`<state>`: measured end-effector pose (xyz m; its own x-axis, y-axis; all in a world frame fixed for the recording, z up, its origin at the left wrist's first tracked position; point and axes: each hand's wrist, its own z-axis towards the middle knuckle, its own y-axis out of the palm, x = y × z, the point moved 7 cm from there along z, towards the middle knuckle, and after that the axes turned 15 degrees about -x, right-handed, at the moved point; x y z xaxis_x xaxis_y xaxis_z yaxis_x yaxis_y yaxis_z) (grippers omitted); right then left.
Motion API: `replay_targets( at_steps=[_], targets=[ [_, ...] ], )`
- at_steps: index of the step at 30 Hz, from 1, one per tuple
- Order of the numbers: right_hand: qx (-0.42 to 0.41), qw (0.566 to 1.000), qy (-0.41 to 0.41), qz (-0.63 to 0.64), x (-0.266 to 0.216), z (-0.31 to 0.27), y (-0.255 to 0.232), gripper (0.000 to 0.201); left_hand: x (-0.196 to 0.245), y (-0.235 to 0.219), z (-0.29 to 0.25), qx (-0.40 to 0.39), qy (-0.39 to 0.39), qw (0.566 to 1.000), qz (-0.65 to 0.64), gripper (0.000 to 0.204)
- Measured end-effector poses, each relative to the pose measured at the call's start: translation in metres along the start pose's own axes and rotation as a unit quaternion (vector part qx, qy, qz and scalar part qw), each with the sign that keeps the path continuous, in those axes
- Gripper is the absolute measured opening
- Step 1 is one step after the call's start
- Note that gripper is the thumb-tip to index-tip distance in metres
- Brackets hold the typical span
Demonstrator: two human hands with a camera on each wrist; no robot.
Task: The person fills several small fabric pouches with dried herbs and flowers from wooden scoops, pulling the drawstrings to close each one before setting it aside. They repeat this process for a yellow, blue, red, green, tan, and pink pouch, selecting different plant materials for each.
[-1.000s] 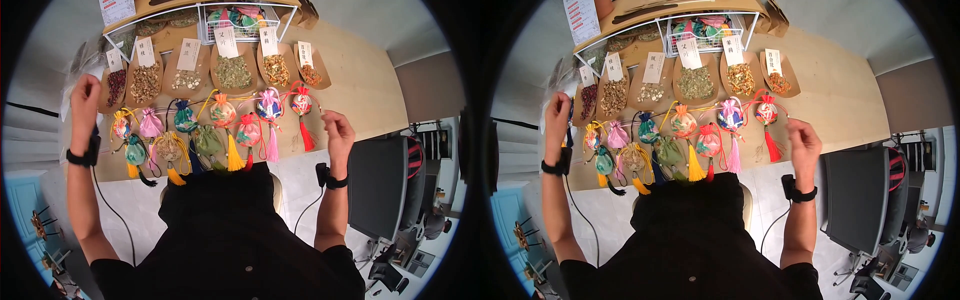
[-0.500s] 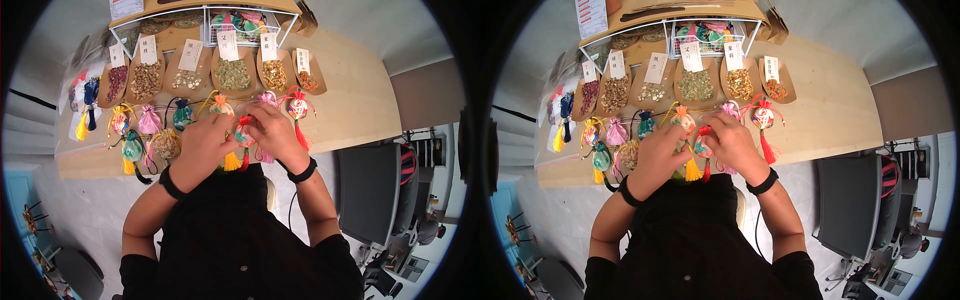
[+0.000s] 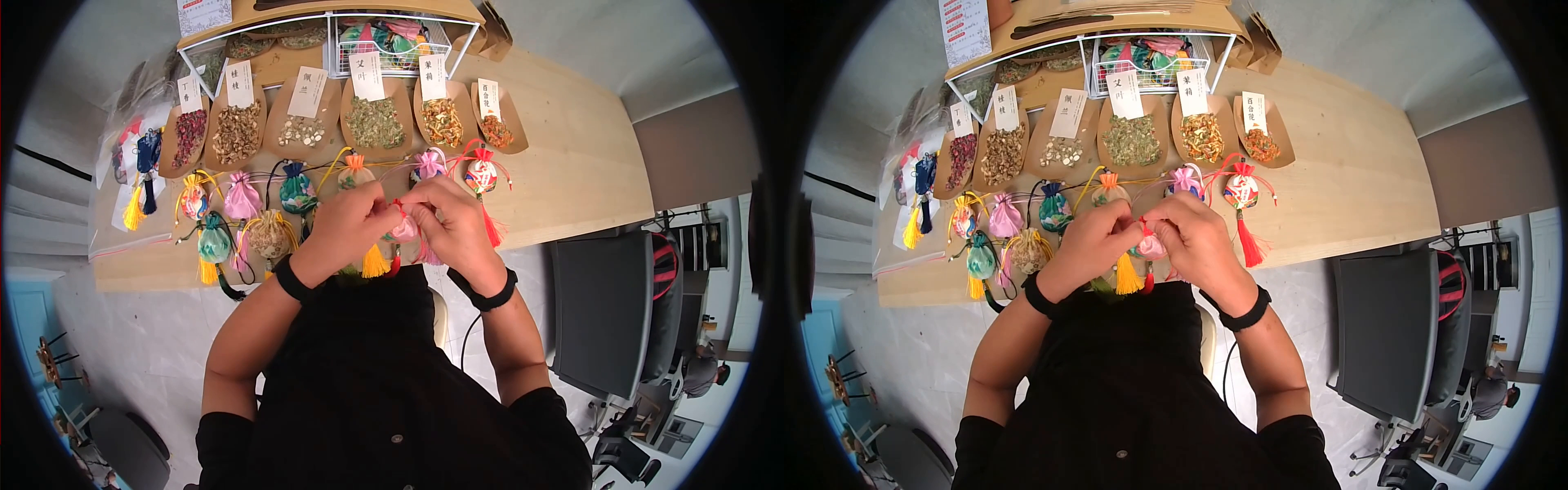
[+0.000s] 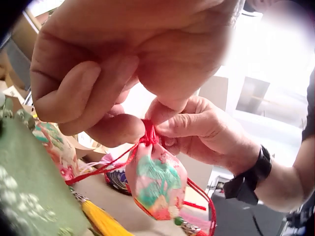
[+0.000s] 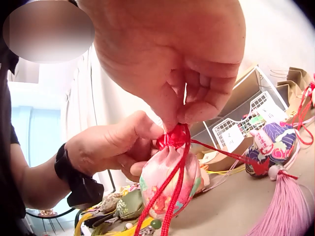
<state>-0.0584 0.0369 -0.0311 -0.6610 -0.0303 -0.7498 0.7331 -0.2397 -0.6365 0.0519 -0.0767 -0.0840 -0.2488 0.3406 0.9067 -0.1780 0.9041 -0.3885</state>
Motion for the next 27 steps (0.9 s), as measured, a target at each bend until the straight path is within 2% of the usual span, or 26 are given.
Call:
replay_targets(
  at_steps=[2, 5, 6, 8, 11, 14, 21, 24, 27],
  targets=[
    [0.026, 1.0, -0.005, 0.006, -0.014, -0.005, -0.007, 0.013, -0.009, 0.006, 0.006, -0.049, 0.042, 0.983, -0.17, 0.025],
    [0.062, 0.997, -0.035, -0.018, -0.026, -0.012, -0.009, 0.012, -0.004, 0.008, 0.004, -0.087, 0.041, 0.979, -0.178, 0.019],
    [0.073, 0.996, -0.048, -0.031, -0.03, -0.014, -0.009, 0.012, 0.0, 0.007, 0.003, -0.078, 0.048, 0.978, -0.189, 0.02],
    [0.086, 0.996, -0.034, -0.002, -0.029, -0.017, -0.009, 0.01, 0.007, 0.007, 0.0, -0.06, 0.061, 0.974, -0.21, 0.021],
    [0.104, 0.994, -0.027, 0.037, -0.027, -0.024, -0.008, 0.008, 0.011, 0.009, -0.002, -0.094, 0.076, 0.968, -0.222, 0.011],
    [0.126, 0.989, -0.034, 0.071, -0.019, -0.031, -0.007, 0.008, 0.015, 0.011, -0.006, -0.107, 0.054, 0.954, -0.274, 0.012],
    [0.12, 0.988, -0.028, 0.089, -0.021, -0.038, -0.01, 0.008, 0.028, -0.002, -0.012, 0.019, 0.136, 0.977, -0.164, 0.011],
    [0.094, 0.977, 0.022, 0.193, -0.008, -0.045, -0.005, 0.01, 0.034, -0.004, -0.018, 0.066, 0.165, 0.979, -0.1, 0.012],
    [0.1, 0.952, 0.071, 0.281, -0.012, -0.047, -0.006, 0.012, 0.054, -0.01, -0.029, 0.094, 0.156, 0.983, 0.003, 0.014]
  ],
)
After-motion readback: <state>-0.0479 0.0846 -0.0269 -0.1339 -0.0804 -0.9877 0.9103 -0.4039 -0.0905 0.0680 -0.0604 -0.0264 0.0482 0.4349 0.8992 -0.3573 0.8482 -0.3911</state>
